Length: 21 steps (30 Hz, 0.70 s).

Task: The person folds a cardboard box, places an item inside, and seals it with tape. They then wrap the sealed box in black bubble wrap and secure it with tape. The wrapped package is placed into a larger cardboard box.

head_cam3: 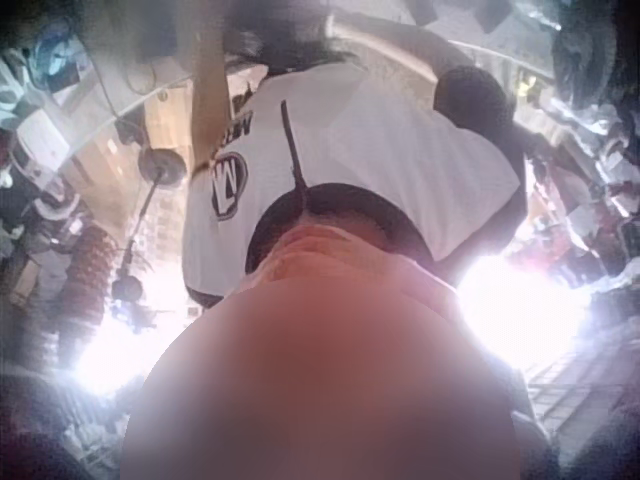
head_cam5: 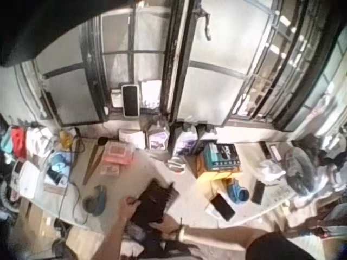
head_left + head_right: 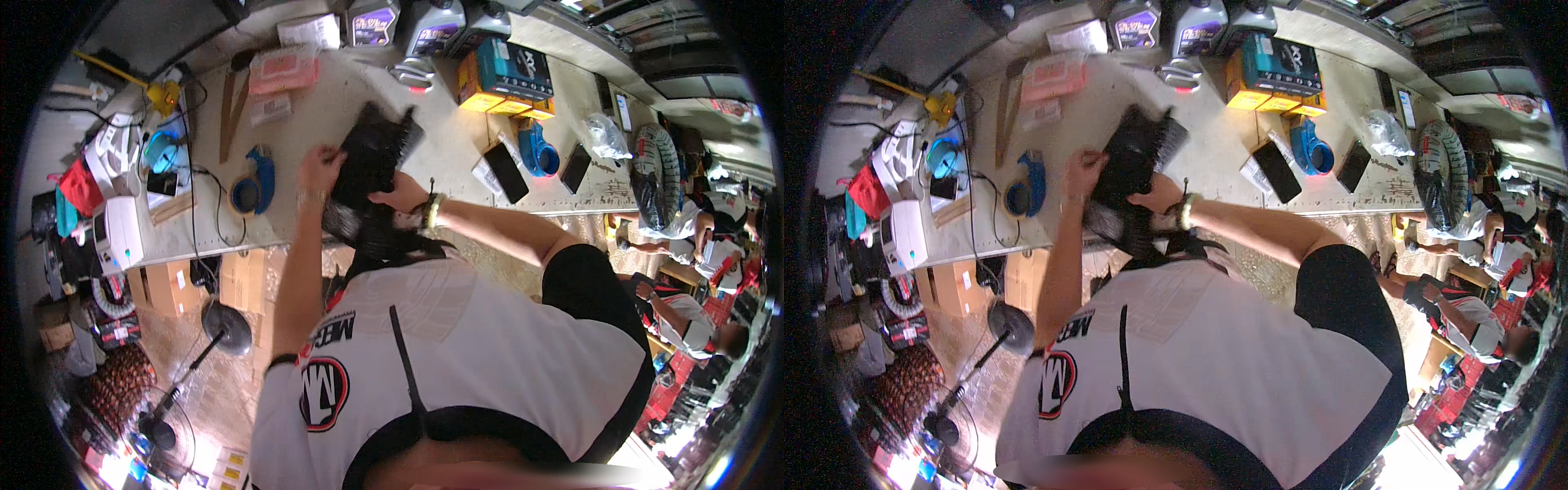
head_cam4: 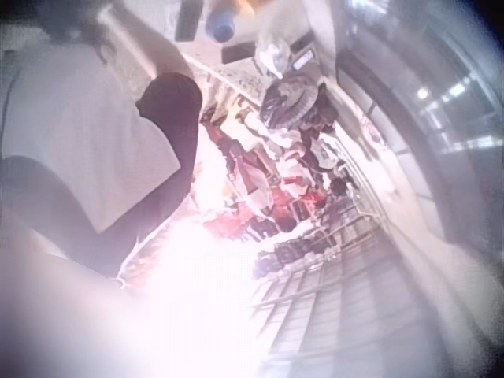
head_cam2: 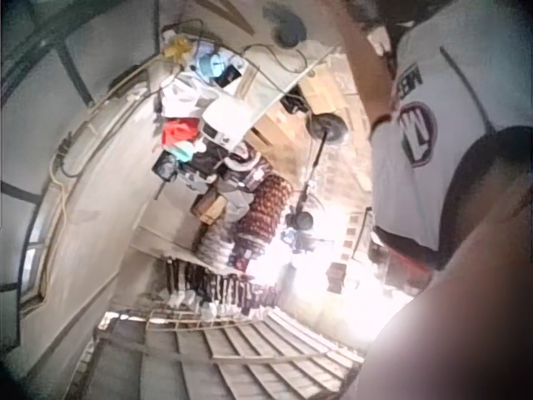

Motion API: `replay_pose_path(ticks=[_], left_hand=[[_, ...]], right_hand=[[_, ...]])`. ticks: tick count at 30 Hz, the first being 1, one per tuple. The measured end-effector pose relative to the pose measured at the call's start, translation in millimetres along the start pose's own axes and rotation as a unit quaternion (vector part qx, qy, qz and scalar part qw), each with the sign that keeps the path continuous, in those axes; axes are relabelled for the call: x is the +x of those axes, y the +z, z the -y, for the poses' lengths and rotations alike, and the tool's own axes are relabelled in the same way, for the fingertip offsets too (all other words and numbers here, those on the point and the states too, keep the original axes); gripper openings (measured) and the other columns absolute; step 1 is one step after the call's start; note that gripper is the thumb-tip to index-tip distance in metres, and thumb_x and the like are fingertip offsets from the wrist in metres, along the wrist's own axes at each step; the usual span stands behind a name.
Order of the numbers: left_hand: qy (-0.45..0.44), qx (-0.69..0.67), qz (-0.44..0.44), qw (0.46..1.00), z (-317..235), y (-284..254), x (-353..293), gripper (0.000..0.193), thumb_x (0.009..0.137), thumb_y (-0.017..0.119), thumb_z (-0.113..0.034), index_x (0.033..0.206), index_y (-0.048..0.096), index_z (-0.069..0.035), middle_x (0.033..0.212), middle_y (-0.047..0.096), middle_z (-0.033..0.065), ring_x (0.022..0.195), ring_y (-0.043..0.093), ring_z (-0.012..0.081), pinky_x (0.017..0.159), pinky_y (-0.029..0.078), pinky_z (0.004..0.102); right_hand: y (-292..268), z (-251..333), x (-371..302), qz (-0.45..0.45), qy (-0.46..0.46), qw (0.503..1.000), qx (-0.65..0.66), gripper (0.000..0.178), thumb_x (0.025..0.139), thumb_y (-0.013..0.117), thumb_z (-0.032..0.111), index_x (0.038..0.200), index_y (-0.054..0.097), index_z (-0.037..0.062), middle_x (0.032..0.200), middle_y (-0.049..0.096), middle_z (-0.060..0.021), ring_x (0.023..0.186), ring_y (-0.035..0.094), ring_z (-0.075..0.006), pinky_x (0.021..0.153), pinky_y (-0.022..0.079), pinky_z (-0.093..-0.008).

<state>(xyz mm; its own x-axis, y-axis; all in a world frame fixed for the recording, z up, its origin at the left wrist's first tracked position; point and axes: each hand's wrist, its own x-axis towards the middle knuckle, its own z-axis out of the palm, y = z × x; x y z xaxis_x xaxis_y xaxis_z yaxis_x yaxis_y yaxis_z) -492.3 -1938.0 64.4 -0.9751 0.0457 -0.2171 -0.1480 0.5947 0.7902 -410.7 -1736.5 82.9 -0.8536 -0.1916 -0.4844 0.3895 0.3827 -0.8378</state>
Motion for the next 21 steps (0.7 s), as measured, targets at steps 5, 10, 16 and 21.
replay_pose_path(ticks=[5,10,16,21], left_hand=[[0.080,-0.012,0.235,0.969,-22,-4,40,0.046,0.078,0.074,-0.047,0.103,0.072,-0.009,0.099,0.073,0.0114,0.089,0.070,0.0233,0.082,0.053,0.0337],[0.091,0.015,0.252,0.963,-30,-34,-12,0.051,0.078,0.076,-0.047,0.108,0.068,-0.007,0.134,0.055,0.0125,0.120,0.054,0.0285,0.099,0.044,0.0388],[0.125,0.269,0.054,0.953,22,-59,-61,0.053,0.070,0.077,-0.054,0.098,0.069,-0.011,0.134,0.049,0.0101,0.128,0.038,0.0342,0.107,0.033,0.0471],[0.063,0.263,-0.116,0.956,67,-102,-41,0.037,0.073,0.078,-0.043,0.085,0.066,-0.010,0.115,0.058,0.0106,0.113,0.050,0.0359,0.101,0.039,0.0482]], right_hand=[[60,25,-12,-0.067,0.103,0.844,0.522,0.035,0.083,0.071,0.011,0.113,0.056,0.0007,0.108,0.067,-0.0175,0.086,0.070,-0.0235,0.073,0.056,-0.0321],[32,32,28,-0.048,-0.186,0.967,0.167,0.032,0.090,0.065,0.010,0.119,0.052,0.0052,0.119,0.062,-0.0128,0.098,0.066,-0.0243,0.080,0.055,-0.0328],[13,42,47,-0.074,-0.418,0.788,-0.446,0.063,0.086,0.060,0.056,0.127,0.052,0.0090,0.141,0.045,-0.0150,0.134,0.039,-0.0337,0.110,0.028,-0.0511],[24,70,57,-0.020,-0.221,0.835,-0.504,0.074,0.085,0.044,0.073,0.114,0.061,0.0066,0.111,0.064,-0.0151,0.105,0.061,-0.0324,0.093,0.042,-0.0465]])
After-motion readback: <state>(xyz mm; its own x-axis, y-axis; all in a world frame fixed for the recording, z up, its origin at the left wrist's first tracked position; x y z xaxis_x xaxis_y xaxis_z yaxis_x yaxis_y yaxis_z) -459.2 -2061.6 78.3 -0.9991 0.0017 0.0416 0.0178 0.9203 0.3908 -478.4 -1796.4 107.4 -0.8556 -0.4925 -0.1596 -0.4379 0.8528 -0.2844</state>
